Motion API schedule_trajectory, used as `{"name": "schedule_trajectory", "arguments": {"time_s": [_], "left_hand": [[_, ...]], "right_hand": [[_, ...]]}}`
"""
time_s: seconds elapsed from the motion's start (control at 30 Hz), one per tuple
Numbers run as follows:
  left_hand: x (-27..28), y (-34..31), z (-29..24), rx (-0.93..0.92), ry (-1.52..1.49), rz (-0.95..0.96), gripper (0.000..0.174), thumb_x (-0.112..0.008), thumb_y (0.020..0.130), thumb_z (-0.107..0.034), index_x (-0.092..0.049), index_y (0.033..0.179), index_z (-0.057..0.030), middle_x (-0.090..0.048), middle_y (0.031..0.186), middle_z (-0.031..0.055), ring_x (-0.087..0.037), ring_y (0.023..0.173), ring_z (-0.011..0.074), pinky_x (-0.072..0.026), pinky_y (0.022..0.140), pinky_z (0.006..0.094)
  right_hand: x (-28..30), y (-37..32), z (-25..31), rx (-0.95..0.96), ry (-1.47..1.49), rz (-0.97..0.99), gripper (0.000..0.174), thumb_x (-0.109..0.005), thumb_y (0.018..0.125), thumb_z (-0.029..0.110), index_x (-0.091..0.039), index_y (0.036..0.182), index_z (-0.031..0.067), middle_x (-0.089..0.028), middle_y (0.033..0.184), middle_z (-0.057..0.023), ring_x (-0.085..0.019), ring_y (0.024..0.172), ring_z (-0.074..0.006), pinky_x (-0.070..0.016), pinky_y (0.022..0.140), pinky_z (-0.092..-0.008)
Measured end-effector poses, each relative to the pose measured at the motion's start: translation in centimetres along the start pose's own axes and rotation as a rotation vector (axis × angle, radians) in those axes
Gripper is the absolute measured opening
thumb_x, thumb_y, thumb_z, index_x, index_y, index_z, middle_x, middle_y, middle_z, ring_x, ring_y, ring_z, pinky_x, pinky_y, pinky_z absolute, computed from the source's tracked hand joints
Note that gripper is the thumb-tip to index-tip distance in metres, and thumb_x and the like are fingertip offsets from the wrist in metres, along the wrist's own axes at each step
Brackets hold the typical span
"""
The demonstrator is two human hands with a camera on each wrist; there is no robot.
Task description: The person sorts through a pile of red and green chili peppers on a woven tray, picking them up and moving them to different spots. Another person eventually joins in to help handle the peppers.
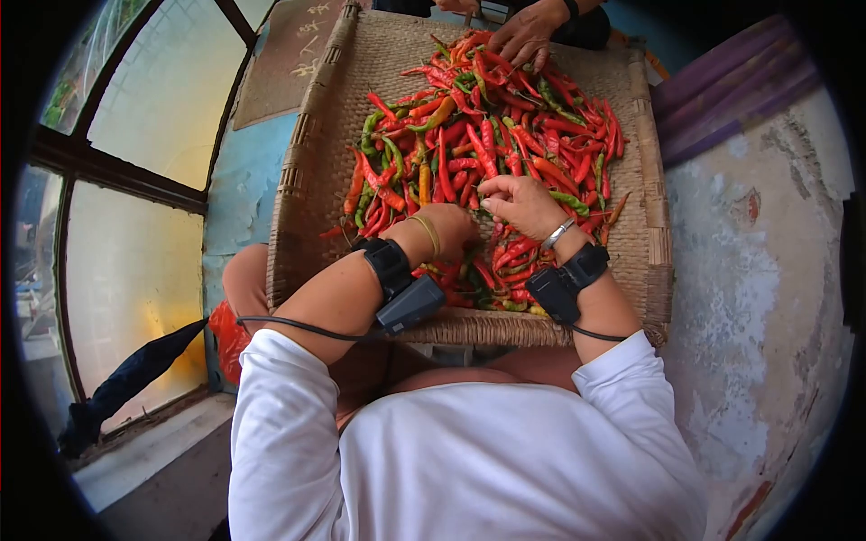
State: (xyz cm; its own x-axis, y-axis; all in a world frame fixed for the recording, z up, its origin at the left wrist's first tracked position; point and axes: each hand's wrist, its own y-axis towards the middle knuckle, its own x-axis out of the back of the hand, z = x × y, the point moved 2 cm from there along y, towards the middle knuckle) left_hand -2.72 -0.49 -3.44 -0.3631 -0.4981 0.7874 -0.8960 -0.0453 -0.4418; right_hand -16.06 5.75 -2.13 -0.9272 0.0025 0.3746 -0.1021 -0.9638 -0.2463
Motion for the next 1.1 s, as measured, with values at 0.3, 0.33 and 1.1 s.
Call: {"name": "schedule_trajectory", "arguments": {"time_s": [0.3,0.33,1.1], "left_hand": [[-0.4,0.2,0.4,0.001,0.091,0.098,0.029,-0.058,0.065,-0.013,-0.061,0.093,-0.0084,-0.061,0.093,0.012,-0.058,0.09,0.0279,-0.0469,0.075,0.0369],[-0.8,0.1,0.9,-0.01,0.028,-0.012,0.023,-0.059,0.063,-0.013,-0.061,0.086,-0.008,-0.06,0.085,0.0118,-0.058,0.083,0.0285,-0.0465,0.071,0.037],[2.1,-1.2,2.1,0.049,-0.634,-0.264,0.017,-0.061,0.073,-0.01,-0.059,0.088,-0.0038,-0.059,0.065,0.0029,-0.056,0.058,0.0099,-0.0456,0.055,0.0239]], "right_hand": [[0.1,-0.1,-0.3,0.017,-0.266,0.047,0.028,-0.061,0.073,0.018,-0.059,0.096,0.0017,-0.061,0.071,-0.0087,-0.058,0.066,-0.0178,-0.0456,0.063,-0.0297],[0.0,-0.2,-0.3,0.024,-0.294,0.082,0.029,-0.06,0.073,0.019,-0.059,0.097,0.0018,-0.061,0.072,-0.009,-0.058,0.067,-0.0186,-0.0457,0.063,-0.0299],[4.8,-0.5,1.5,0.033,0.556,-0.394,0.033,-0.057,0.082,0.017,-0.052,0.106,-0.0039,-0.059,0.078,-0.0049,-0.057,0.061,-0.0096,-0.0452,0.049,-0.0195]]}}
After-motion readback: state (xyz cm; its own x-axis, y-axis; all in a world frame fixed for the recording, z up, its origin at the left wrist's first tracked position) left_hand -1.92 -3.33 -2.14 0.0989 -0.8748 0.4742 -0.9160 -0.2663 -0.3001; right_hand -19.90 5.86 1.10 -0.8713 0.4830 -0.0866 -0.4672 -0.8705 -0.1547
